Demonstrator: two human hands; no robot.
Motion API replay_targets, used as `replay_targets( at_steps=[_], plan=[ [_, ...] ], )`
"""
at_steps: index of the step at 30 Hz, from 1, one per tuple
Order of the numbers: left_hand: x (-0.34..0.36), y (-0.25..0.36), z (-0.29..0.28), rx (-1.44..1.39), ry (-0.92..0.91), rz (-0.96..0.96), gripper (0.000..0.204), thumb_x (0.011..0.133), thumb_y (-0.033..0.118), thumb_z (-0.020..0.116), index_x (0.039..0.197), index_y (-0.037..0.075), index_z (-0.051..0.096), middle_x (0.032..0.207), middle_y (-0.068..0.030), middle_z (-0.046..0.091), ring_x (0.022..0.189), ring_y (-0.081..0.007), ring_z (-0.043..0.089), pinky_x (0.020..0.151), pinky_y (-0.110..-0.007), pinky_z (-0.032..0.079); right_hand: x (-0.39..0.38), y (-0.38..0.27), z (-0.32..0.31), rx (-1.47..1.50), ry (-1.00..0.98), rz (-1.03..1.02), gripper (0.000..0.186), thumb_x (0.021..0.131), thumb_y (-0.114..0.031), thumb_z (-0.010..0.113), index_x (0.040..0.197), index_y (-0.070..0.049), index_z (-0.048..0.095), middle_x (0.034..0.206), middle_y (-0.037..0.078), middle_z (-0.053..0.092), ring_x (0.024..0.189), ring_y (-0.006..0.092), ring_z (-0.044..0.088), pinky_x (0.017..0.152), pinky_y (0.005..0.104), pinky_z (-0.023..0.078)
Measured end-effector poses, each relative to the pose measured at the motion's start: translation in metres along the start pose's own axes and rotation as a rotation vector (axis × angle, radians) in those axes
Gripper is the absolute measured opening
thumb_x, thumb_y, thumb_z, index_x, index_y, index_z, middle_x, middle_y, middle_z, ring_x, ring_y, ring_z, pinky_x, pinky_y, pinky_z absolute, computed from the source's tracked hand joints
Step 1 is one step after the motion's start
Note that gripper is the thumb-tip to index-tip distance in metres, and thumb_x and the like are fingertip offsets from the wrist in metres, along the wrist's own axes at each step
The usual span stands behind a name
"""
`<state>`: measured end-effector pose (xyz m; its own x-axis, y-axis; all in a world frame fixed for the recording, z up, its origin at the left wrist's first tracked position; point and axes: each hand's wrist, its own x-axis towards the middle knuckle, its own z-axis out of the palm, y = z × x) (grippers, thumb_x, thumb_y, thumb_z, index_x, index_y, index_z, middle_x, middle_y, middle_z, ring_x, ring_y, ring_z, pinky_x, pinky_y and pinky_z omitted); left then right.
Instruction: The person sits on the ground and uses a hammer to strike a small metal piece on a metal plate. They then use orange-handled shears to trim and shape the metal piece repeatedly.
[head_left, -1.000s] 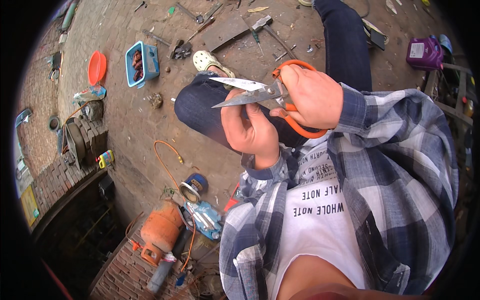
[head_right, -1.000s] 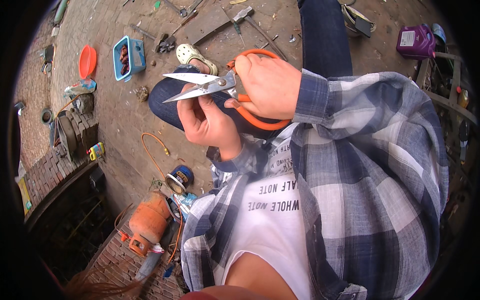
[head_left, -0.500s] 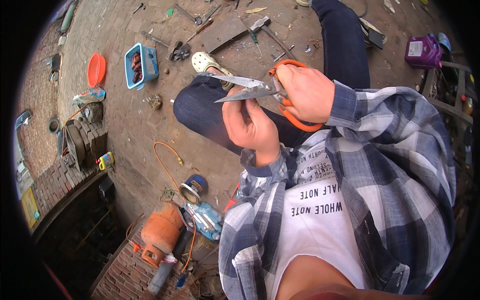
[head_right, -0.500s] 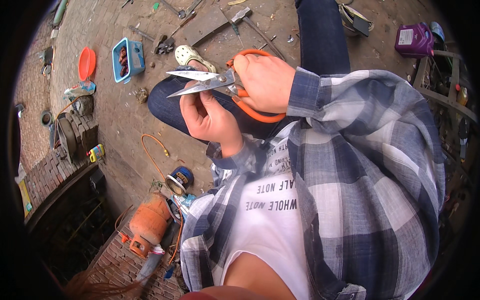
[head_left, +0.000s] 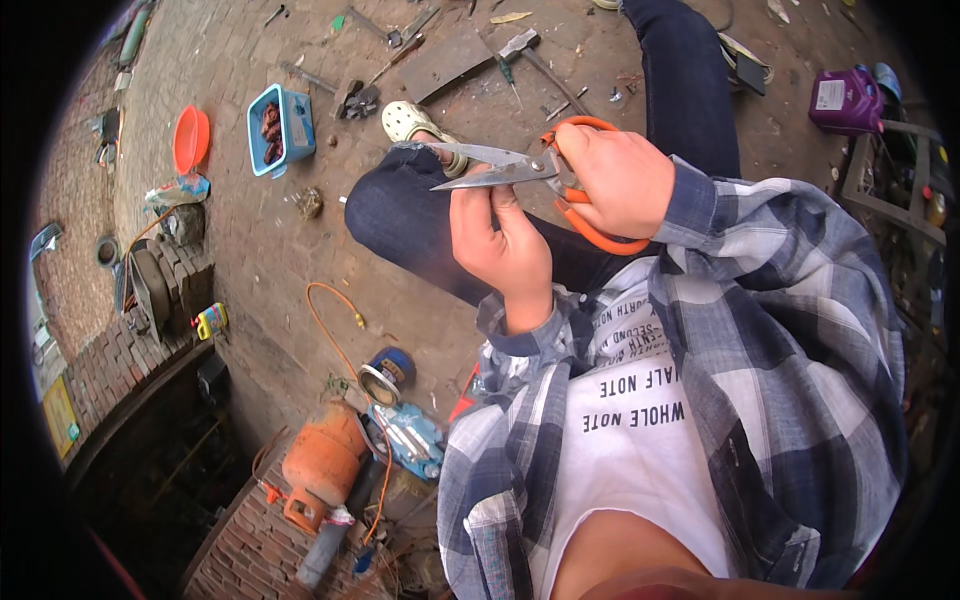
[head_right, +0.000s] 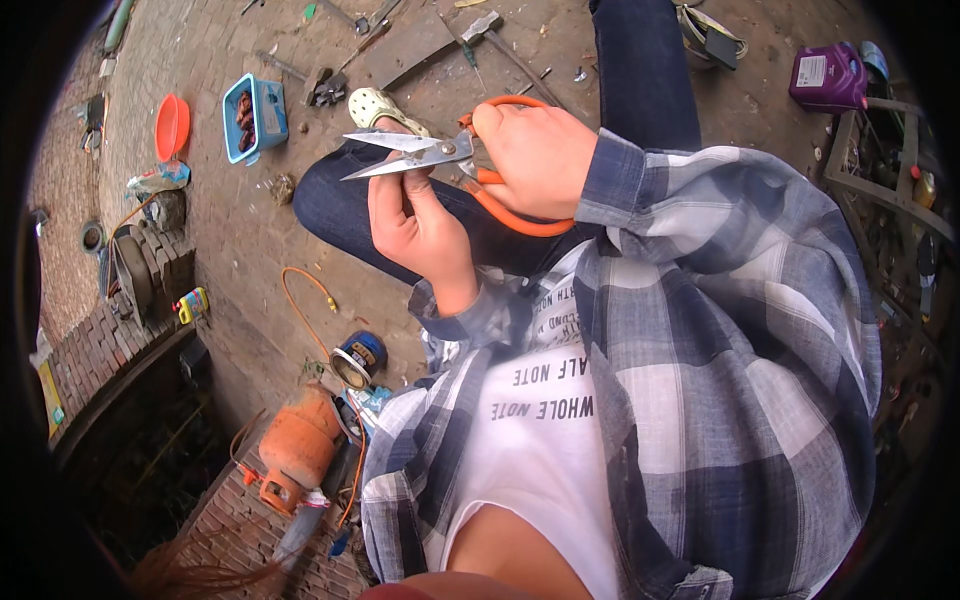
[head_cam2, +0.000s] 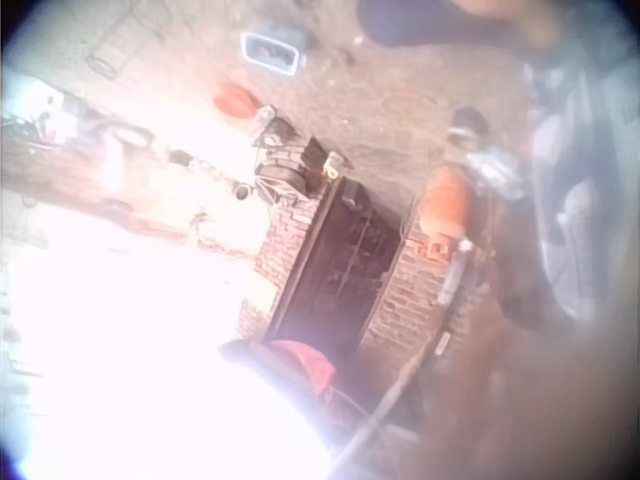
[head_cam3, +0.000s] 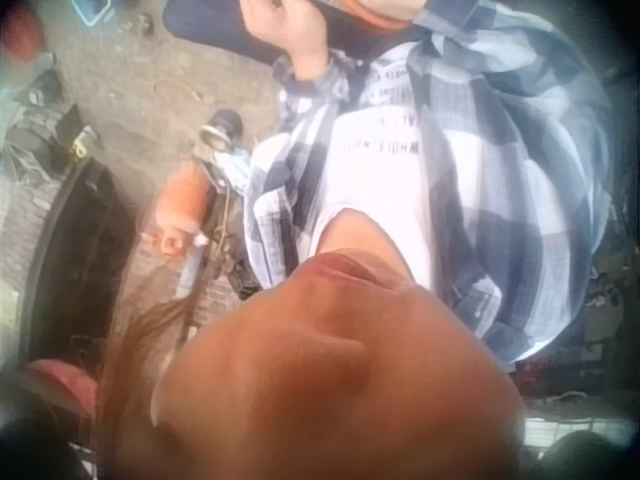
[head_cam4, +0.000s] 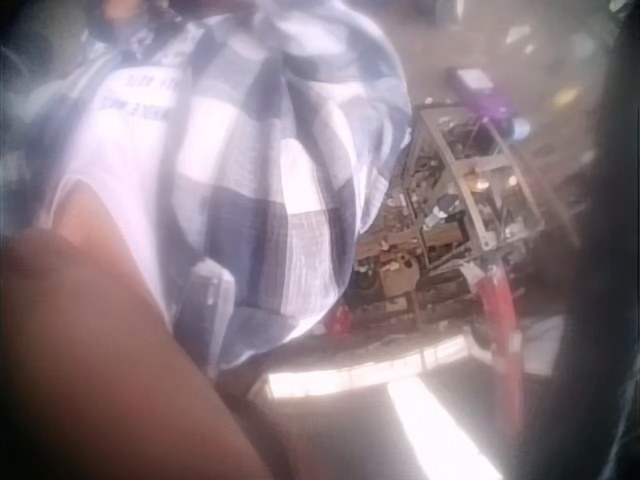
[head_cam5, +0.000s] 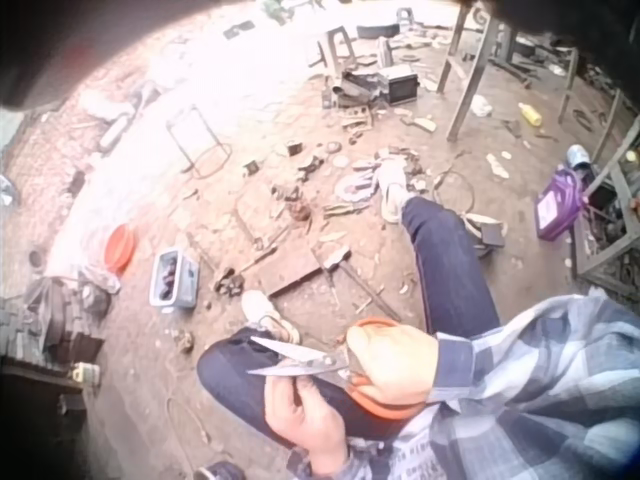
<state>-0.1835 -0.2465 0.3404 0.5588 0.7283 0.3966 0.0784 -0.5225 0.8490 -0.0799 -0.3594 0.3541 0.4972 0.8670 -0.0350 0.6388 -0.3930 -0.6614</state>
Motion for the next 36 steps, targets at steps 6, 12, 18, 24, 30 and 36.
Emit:
replay_targets(
  at_steps=[6,12,18,24,30,36],
  plan=[
    [0.003,0.007,-0.003,0.06,0.026,0.063,0.013,0.083,-0.006,0.061,0.095,-0.005,0.066,0.092,-0.0135,0.068,0.082,-0.0266,0.065,0.076,-0.032,0.05,0.0,-0.006,-0.007,-0.045,0.151,-0.103,0.055,0.077,-0.035,0.074,0.104,0.005,0.046,0.09,0.021,0.059,0.089,0.0386,0.06,0.073,0.0431,0.049],
    [0.003,0.006,-0.004,0.094,0.027,0.117,0.016,0.08,-0.01,0.062,0.095,-0.004,0.067,0.091,-0.0146,0.068,0.081,-0.0286,0.066,0.073,-0.034,0.051,-0.001,-0.007,0.001,-0.027,0.148,-0.064,0.055,0.077,-0.033,0.075,0.103,0.006,0.045,0.093,0.022,0.057,0.09,0.0392,0.058,0.076,0.0429,0.048],
    [-0.002,-0.001,-0.002,0.118,0.059,0.114,0.016,0.08,-0.01,0.062,0.095,-0.004,0.066,0.089,-0.0145,0.068,0.08,-0.028,0.066,0.071,-0.034,0.051,-0.002,-0.004,0.013,-0.008,0.147,-0.043,0.046,0.077,-0.022,0.074,0.099,0.004,0.044,0.088,0.023,0.057,0.085,0.0403,0.059,0.072,0.0443,0.048],
    [-0.006,-0.004,0.001,0.026,0.032,-0.004,0.011,0.085,-0.005,0.062,0.096,-0.005,0.065,0.087,-0.0127,0.066,0.079,-0.0232,0.066,0.071,-0.031,0.051,0.006,0.004,0.014,0.105,-0.085,0.099,0.045,0.082,-0.027,0.07,0.103,0.006,0.048,0.085,0.026,0.063,0.083,0.0397,0.063,0.071,0.0455,0.05],
    [0.001,0.006,0.0,-0.528,-0.035,-0.337,0.013,0.094,0.003,0.059,0.102,-0.007,0.062,0.09,-0.0094,0.067,0.08,-0.0144,0.065,0.074,-0.026,0.053,0.007,0.012,0.023,0.422,-0.01,0.115,0.037,0.087,-0.028,0.067,0.092,0.0,0.043,0.071,0.016,0.051,0.064,0.0345,0.051,0.06,0.0393,0.044],
    [0.003,0.004,-0.01,-0.532,-0.04,-0.37,0.015,0.092,0.003,0.061,0.102,-0.008,0.063,0.089,-0.0103,0.066,0.078,-0.0142,0.064,0.073,-0.026,0.053,-0.006,0.0,0.009,0.295,0.139,-0.059,0.045,0.08,-0.028,0.073,0.101,0.001,0.046,0.088,0.017,0.051,0.079,0.0335,0.052,0.071,0.0396,0.044]
  ],
)
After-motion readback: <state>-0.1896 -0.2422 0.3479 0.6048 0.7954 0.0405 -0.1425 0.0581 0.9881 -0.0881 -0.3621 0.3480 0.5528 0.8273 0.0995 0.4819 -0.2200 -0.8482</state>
